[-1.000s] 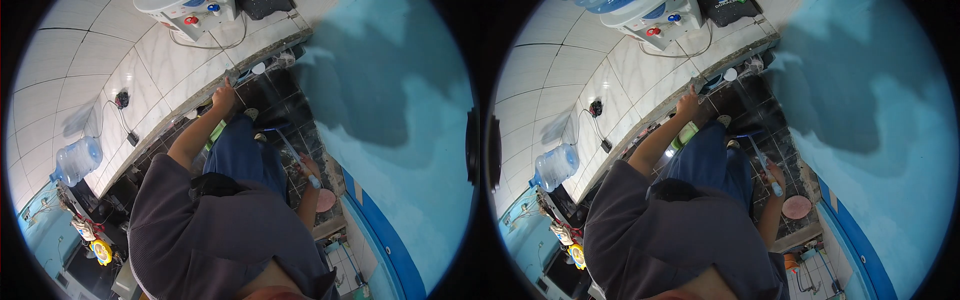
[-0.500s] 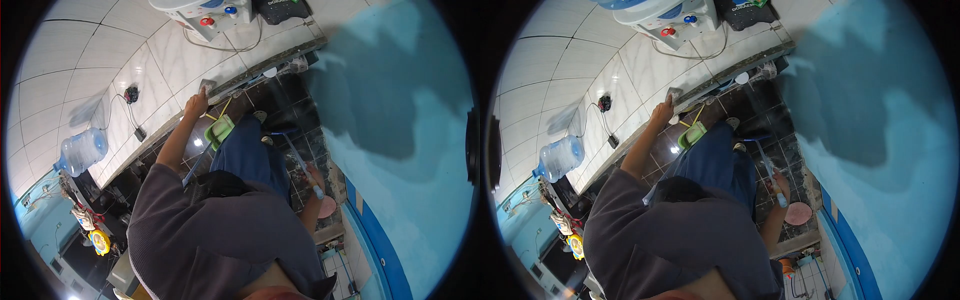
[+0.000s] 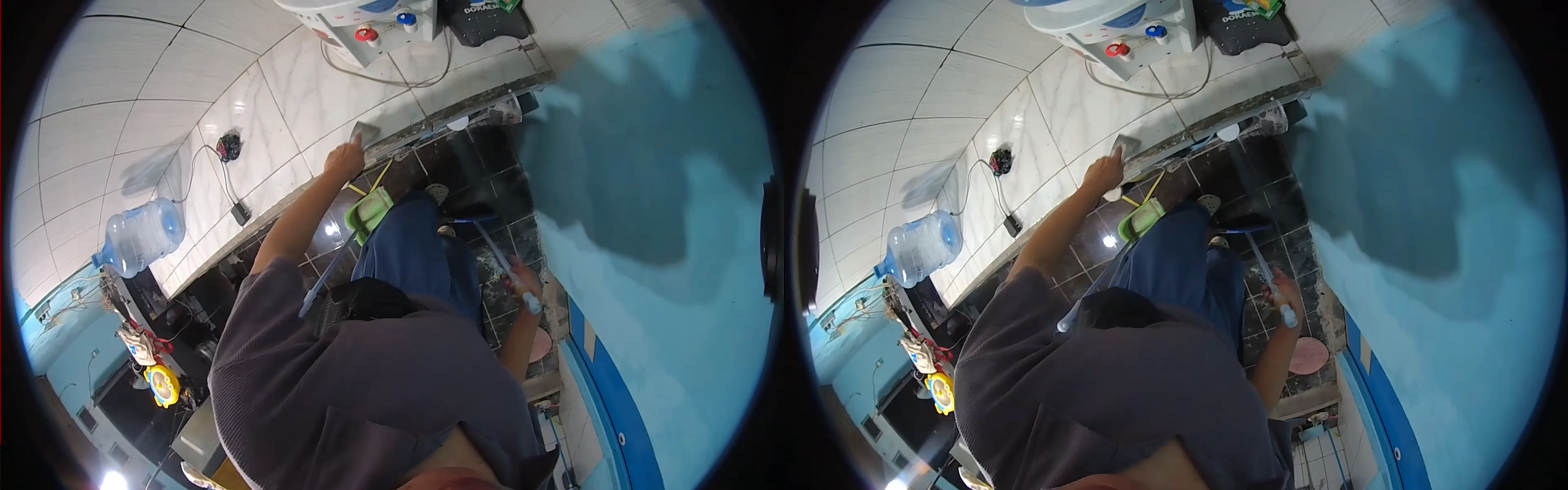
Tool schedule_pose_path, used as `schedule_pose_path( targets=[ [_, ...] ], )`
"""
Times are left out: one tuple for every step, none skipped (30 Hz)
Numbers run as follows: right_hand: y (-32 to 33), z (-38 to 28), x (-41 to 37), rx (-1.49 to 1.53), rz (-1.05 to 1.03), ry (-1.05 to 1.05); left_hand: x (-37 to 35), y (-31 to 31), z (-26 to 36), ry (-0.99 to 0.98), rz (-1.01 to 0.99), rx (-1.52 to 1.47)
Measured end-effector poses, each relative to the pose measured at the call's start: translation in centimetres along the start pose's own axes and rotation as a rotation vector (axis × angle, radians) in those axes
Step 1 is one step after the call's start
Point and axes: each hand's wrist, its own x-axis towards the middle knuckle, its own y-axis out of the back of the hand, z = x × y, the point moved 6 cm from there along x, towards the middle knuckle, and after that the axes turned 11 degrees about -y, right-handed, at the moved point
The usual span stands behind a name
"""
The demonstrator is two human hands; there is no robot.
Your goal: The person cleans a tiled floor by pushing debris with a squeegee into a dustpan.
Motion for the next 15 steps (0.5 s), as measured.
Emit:
schedule_pose_path(
  targets=[
    [0.0,0.4,0.1,0.004,0.023,0.006,-0.5,-0.1,-0.1,-0.016,-0.033,0.037],
    [0.1,0.7,0.1,0.011,0.021,0.004,-0.2,0.2,0.0,-0.019,-0.036,0.043],
    [-0.1,0.6,-0.3,0.0,0.041,0.001,0.6,1.1,0.0,0.001,-0.018,0.023],
    [-0.2,0.6,-0.4,-0.01,0.061,-0.001,1.7,2.0,0.0,0.02,0.0,0.004],
    [0.0,0.5,0.0,-0.003,0.058,0.003,3.3,3.3,0.0,0.0,0.04,0.048],
    [0.1,0.5,0.2,-0.016,0.052,-0.002,4.4,4.3,0.4,-0.028,0.058,0.031],
    [0.6,0.6,0.0,-0.032,0.051,-0.01,4.3,4.3,1.1,-0.06,0.036,0.048],
    [1.1,0.6,-0.1,-0.032,0.06,-0.011,4.2,4.1,1.8,-0.09,0.017,0.064],
    [1.0,0.8,-0.3,-0.031,0.114,-0.01,3.5,4.1,2.3,-0.095,0.013,0.063],
    [1.0,1.0,-0.4,-0.026,0.165,-0.009,2.2,3.8,3.0,-0.143,-0.037,0.089],
    [0.9,1.1,-0.3,-0.013,0.165,-0.008,1.3,3.4,3.5,-0.194,-0.087,0.118],
    [0.9,1.3,-0.3,-0.021,0.167,-0.01,1.1,3.4,3.6,-0.208,-0.092,0.126],
    [1.0,1.6,-0.3,-0.026,0.17,-0.014,1.0,3.2,3.6,-0.218,-0.103,0.144],
    [1.5,2.1,0.0,-0.008,0.174,-0.015,1.1,3.0,3.7,-0.226,-0.116,0.159],
    [1.7,2.4,0.4,-0.014,0.15,0.004,1.5,3.2,4.1,-0.229,-0.149,0.196]
  ],
)
